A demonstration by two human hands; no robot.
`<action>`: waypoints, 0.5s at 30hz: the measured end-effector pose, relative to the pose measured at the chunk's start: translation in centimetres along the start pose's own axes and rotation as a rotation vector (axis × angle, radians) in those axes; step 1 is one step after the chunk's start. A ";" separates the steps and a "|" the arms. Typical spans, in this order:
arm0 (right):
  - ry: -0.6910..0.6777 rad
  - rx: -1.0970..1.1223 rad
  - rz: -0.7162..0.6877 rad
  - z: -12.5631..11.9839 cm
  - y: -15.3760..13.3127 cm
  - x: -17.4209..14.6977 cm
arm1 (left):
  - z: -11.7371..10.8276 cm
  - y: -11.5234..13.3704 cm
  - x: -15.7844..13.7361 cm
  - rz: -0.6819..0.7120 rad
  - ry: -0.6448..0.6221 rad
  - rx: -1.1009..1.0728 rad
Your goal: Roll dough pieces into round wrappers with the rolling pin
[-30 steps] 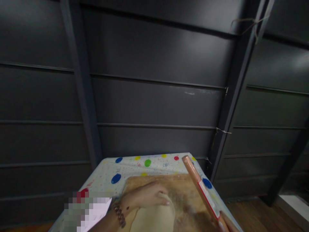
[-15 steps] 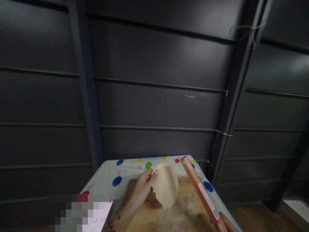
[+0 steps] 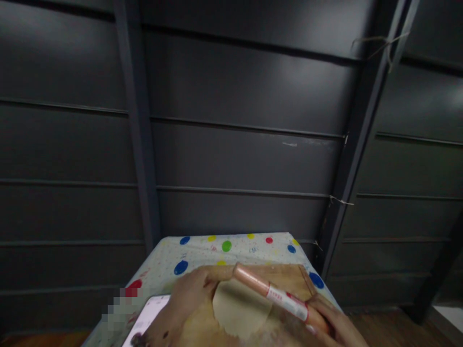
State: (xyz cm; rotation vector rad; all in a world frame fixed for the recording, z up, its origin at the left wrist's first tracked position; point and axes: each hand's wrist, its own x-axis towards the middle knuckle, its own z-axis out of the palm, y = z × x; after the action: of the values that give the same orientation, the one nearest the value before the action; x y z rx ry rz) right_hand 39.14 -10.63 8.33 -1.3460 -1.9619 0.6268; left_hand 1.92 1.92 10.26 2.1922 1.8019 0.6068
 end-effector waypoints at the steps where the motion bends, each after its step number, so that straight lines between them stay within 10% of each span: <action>1: -0.029 -0.044 -0.037 -0.4 -0.5 0.8 | -1.1 0.2 0.0 -0.012 0.027 0.031; 6: -0.118 -0.297 -0.129 0.9 -0.9 4.4 | -3.4 2.9 0.1 0.077 0.193 0.178; 15: -0.168 -0.402 -0.168 4.4 -0.6 8.2 | 3.5 3.4 0.2 0.295 -0.073 0.122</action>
State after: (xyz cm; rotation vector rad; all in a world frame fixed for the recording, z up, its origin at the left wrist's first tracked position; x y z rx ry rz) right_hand 33.48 -3.29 7.93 -1.3723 -2.4014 0.2801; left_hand 6.51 1.64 8.65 2.5525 1.5291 0.4764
